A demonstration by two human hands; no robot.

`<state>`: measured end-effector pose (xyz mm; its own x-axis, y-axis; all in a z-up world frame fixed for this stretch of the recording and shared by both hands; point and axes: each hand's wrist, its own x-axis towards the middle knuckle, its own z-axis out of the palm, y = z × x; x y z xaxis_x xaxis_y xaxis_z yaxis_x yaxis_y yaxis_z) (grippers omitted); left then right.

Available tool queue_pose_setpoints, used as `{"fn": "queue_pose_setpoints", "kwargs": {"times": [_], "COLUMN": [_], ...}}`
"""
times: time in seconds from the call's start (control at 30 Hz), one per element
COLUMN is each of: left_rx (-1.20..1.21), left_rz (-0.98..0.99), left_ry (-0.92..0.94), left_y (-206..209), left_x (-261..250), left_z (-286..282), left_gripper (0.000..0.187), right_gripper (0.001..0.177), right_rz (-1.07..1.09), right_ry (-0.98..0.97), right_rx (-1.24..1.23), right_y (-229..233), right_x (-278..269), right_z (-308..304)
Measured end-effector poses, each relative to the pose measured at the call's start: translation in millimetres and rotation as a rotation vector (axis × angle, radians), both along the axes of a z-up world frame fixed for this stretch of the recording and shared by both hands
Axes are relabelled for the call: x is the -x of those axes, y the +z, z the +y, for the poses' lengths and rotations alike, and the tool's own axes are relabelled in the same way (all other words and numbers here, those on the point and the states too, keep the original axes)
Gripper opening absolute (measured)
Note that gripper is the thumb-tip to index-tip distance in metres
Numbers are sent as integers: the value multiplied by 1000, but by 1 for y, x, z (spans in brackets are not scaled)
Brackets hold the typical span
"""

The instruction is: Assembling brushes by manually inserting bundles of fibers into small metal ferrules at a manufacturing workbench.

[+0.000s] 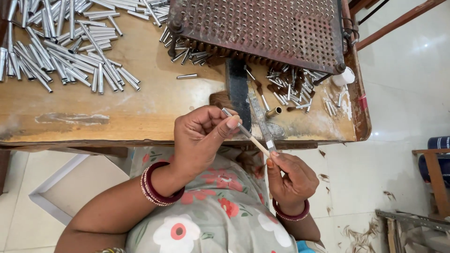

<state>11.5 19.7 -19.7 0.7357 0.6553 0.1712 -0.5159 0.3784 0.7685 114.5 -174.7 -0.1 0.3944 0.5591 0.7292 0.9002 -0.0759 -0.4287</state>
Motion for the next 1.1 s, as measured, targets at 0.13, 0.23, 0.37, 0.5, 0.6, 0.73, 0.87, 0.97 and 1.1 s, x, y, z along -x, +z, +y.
{"fn": "queue_pose_setpoints", "kwargs": {"times": [0.13, 0.23, 0.37, 0.5, 0.6, 0.73, 0.87, 0.97, 1.1], "left_rx": [-68, -70, -220, -460, -567, -595, -601, -583, -509], "left_rz": [6, -19, -19, -86, -27, 25, -10, 1, 37], "left_ry": [64, 82, -16, -83, -57, -41, -26, 2, -2], "left_y": [1, 4, 12, 23, 28, 27, 30, 30, 32], "left_x": [0, 3, 7, 11, 14, 17, 18, 17, 19], "left_z": [-1, -2, -11, -22, -25, -27, -25, -25, -24], "left_gripper": [12, 12, 14, 14, 16, 17, 18, 18, 16], "right_gripper": [15, 13, 17, 28, 26, 27, 33, 27, 26], "right_rz": [11, 103, 2, 165, 214, 238, 226, 176, 193], "right_ry": [18, -64, -250, 123, 218, 195, 251, 230, 283], "right_rx": [78, 60, 120, -65, -60, -117, -53, -43, -45], "right_y": [-10, -8, 17, -2, -13, -10, -7, -10, -6], "right_x": [-39, -61, -36, -10, -4, 1, -2, -6, -7], "right_z": [1, 10, 29, 15, 8, 12, 15, 17, 20]}}
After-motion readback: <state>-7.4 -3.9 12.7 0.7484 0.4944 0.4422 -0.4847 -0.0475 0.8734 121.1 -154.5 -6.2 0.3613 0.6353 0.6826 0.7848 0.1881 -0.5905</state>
